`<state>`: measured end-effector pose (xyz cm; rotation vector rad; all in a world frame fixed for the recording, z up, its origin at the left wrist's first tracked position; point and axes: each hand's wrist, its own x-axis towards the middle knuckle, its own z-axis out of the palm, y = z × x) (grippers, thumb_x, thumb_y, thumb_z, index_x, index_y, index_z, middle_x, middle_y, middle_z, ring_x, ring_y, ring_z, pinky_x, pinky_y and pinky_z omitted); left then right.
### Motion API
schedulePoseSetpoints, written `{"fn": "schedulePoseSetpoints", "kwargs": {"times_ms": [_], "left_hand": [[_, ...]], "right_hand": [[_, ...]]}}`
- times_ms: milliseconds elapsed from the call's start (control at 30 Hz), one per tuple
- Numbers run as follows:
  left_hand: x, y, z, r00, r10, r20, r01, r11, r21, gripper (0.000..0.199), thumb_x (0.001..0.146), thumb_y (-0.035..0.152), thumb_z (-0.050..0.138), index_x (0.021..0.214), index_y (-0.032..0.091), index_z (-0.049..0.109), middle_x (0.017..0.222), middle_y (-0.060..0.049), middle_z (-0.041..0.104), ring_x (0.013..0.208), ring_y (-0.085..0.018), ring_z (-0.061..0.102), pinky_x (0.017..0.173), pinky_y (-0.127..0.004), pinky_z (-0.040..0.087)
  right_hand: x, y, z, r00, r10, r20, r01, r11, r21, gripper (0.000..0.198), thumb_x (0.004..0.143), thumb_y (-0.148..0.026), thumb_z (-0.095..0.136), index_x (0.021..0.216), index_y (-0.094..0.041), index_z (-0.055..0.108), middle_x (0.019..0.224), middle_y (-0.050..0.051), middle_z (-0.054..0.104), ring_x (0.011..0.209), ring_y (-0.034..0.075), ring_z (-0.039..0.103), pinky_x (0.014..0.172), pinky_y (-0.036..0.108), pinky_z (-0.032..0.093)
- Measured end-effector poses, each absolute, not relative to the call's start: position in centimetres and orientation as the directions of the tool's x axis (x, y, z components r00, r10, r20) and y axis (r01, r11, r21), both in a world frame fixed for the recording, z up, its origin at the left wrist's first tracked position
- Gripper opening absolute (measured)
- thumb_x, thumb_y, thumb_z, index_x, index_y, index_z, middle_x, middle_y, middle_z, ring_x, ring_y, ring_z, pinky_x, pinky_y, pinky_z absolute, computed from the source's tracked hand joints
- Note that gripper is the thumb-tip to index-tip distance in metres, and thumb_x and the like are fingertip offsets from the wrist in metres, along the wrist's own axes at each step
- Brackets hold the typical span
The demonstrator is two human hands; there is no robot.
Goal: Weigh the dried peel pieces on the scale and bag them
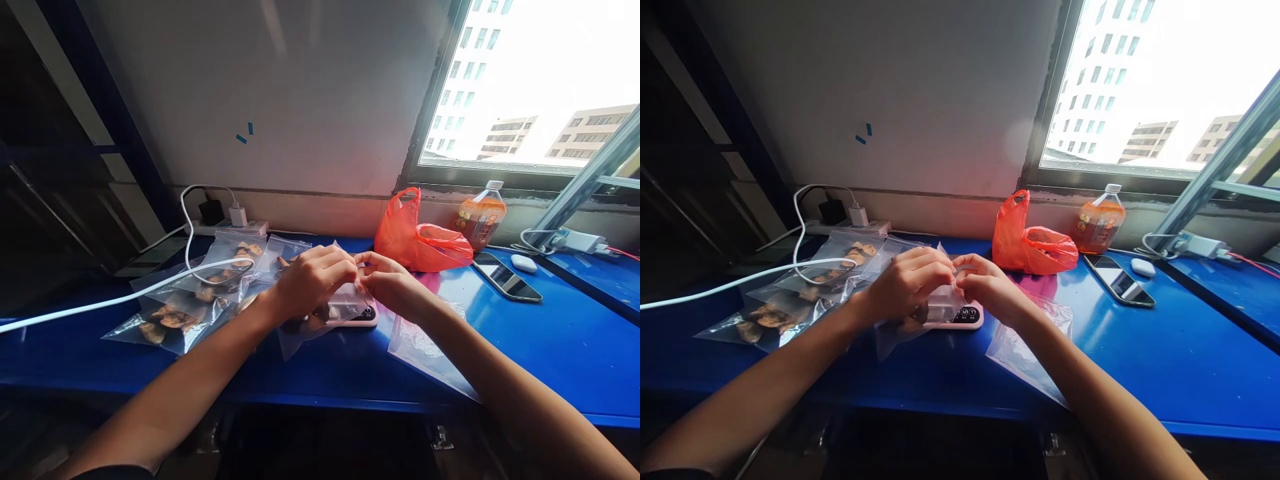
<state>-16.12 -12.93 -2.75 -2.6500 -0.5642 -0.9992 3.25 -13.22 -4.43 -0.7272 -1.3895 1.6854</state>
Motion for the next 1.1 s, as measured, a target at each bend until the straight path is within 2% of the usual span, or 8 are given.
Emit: {"fn": "schedulePoseSetpoints", "kwargs": {"times_ms": [267, 467, 600, 667, 733, 833, 933, 1100], "left_hand": [[-15.8, -13.1, -2.9, 0.693, 0.248, 0.677, 0.432, -0.895, -0.114, 0.021, 0.098, 0.021, 0.045, 0.085, 0.018, 0.060, 0.091, -0.005, 0.069, 0.089, -0.016, 0.061, 0.084, -0.030, 0.047], [-15.6, -12.8, -3.3, 0.748, 0.279, 0.602, 0.475, -0.858, -0.193, 0.018, 0.096, 0.015, 0.044, 0.086, 0.018, 0.059, 0.099, -0.006, 0.066, 0.091, -0.019, 0.057, 0.083, -0.032, 0.044], [-15.7, -12.4, -3.7, 0.750, 0.294, 0.592, 0.485, -0.853, -0.192, 0.018, 0.096, 0.018, 0.044, 0.087, 0.019, 0.059, 0.101, -0.006, 0.066, 0.101, -0.021, 0.054, 0.087, -0.034, 0.041], [-15.8, -12.3, -3.8, 0.752, 0.325, 0.574, 0.496, -0.852, -0.167, 0.014, 0.094, 0.017, 0.046, 0.087, 0.019, 0.058, 0.100, -0.006, 0.065, 0.108, -0.022, 0.052, 0.089, -0.034, 0.039], [-16.0, -12.3, -3.8, 0.749, 0.361, 0.555, 0.508, -0.851, -0.132, 0.011, 0.093, 0.014, 0.048, 0.088, 0.020, 0.057, 0.098, -0.005, 0.065, 0.111, -0.022, 0.051, 0.091, -0.034, 0.038], [-16.2, -12.2, -3.7, 0.720, 0.408, 0.562, 0.543, -0.835, -0.089, 0.010, 0.094, 0.015, 0.047, 0.093, 0.019, 0.056, 0.098, -0.005, 0.065, 0.113, -0.022, 0.051, 0.094, -0.036, 0.035], [-16.3, -12.1, -3.4, 0.679, 0.456, 0.575, 0.595, -0.801, -0.068, 0.011, 0.095, 0.018, 0.044, 0.096, 0.018, 0.055, 0.100, -0.007, 0.065, 0.114, -0.023, 0.050, 0.096, -0.040, 0.033], [-17.3, -11.1, -2.7, 0.668, 0.537, 0.515, 0.608, -0.793, 0.039, 0.006, 0.090, 0.020, 0.052, 0.093, 0.020, 0.057, 0.103, -0.006, 0.065, 0.117, -0.025, 0.049, 0.101, -0.044, 0.030]], "right_hand": [[2.6, -14.1, -4.2, -0.391, 0.917, 0.079, -0.188, 0.005, -0.982, 0.041, 0.062, -0.021, 0.067, 0.099, -0.021, 0.049, 0.069, -0.006, 0.056, 0.057, 0.010, 0.048, 0.056, 0.024, 0.035], [2.5, -14.1, -4.5, -0.282, 0.948, 0.150, 0.037, 0.167, -0.985, 0.041, 0.062, -0.027, 0.062, 0.099, -0.020, 0.045, 0.067, -0.006, 0.054, 0.057, 0.010, 0.044, 0.051, 0.024, 0.030], [3.2, -13.0, -4.8, -0.153, 0.930, 0.334, 0.300, 0.366, -0.881, 0.022, 0.064, -0.021, 0.055, 0.084, -0.022, 0.046, 0.057, -0.008, 0.042, 0.053, 0.009, 0.038, 0.049, 0.024, 0.025], [3.5, -12.9, -4.7, -0.170, 0.894, 0.414, 0.378, 0.447, -0.811, 0.010, 0.067, -0.018, 0.052, 0.075, -0.021, 0.048, 0.056, -0.007, 0.041, 0.053, 0.009, 0.037, 0.050, 0.025, 0.026], [3.6, -13.2, -4.5, -0.252, 0.852, 0.459, 0.379, 0.523, -0.763, 0.002, 0.073, -0.019, 0.052, 0.072, -0.020, 0.051, 0.059, -0.005, 0.044, 0.055, 0.010, 0.039, 0.051, 0.025, 0.028], [3.3, -14.0, -4.2, -0.355, 0.775, 0.524, 0.372, 0.631, -0.681, 0.015, 0.083, -0.027, 0.053, 0.070, -0.019, 0.052, 0.063, -0.003, 0.047, 0.058, 0.010, 0.041, 0.054, 0.025, 0.030], [2.9, -14.6, -4.0, -0.374, 0.724, 0.579, 0.388, 0.690, -0.611, 0.027, 0.086, -0.036, 0.058, 0.066, -0.019, 0.049, 0.065, -0.002, 0.047, 0.059, 0.010, 0.041, 0.056, 0.026, 0.032], [2.8, -15.0, -3.6, -0.342, 0.723, 0.600, 0.334, 0.691, -0.641, 0.032, 0.085, -0.040, 0.059, 0.062, -0.019, 0.052, 0.071, 0.001, 0.048, 0.064, 0.012, 0.044, 0.059, 0.028, 0.037]]}}
